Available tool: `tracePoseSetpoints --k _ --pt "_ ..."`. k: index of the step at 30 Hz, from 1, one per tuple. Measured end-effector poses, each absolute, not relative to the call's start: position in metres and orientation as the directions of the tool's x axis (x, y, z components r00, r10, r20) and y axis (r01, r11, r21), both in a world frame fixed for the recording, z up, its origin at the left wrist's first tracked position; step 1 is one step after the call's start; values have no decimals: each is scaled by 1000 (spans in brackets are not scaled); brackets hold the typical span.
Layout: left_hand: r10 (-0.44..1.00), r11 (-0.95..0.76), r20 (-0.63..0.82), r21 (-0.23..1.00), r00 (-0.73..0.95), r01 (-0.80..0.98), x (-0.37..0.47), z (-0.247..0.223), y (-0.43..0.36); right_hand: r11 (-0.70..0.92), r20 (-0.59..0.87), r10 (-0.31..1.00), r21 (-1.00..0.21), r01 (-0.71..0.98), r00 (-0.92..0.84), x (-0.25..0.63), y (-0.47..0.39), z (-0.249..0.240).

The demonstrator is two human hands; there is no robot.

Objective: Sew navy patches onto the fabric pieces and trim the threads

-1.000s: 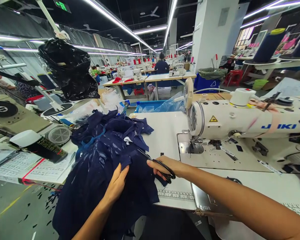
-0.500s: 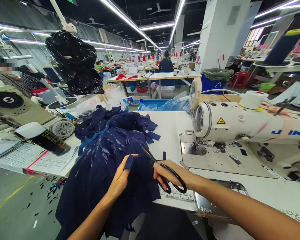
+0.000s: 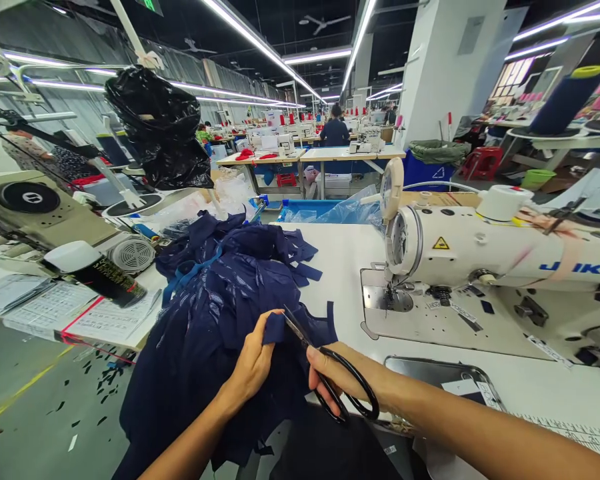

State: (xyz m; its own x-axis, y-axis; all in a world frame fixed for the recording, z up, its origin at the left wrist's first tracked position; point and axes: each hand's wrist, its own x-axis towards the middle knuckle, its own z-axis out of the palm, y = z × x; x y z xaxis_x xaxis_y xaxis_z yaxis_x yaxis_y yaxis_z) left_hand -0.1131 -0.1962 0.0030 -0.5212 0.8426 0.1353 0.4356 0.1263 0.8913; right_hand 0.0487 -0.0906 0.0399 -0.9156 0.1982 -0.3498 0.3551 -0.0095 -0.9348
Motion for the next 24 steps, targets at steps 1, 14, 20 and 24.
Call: tracePoseSetpoints --k 1,14,20,24 --pt "848 131 126 892 -515 434 -112 2 -197 14 -350 233 -932 363 -907 49 -92 38" --pt "482 40 385 888 -787 459 -197 64 -292 673 278 438 -732 106 -855 -63 -37 65" --pt "273 534 13 830 -962 163 -297 3 -329 881 285 326 -438 180 -902 -172 -22 68" --pt "313 597 -21 782 -949 180 -303 -31 -328 900 142 273 -388 201 -951 -216 -36 59"
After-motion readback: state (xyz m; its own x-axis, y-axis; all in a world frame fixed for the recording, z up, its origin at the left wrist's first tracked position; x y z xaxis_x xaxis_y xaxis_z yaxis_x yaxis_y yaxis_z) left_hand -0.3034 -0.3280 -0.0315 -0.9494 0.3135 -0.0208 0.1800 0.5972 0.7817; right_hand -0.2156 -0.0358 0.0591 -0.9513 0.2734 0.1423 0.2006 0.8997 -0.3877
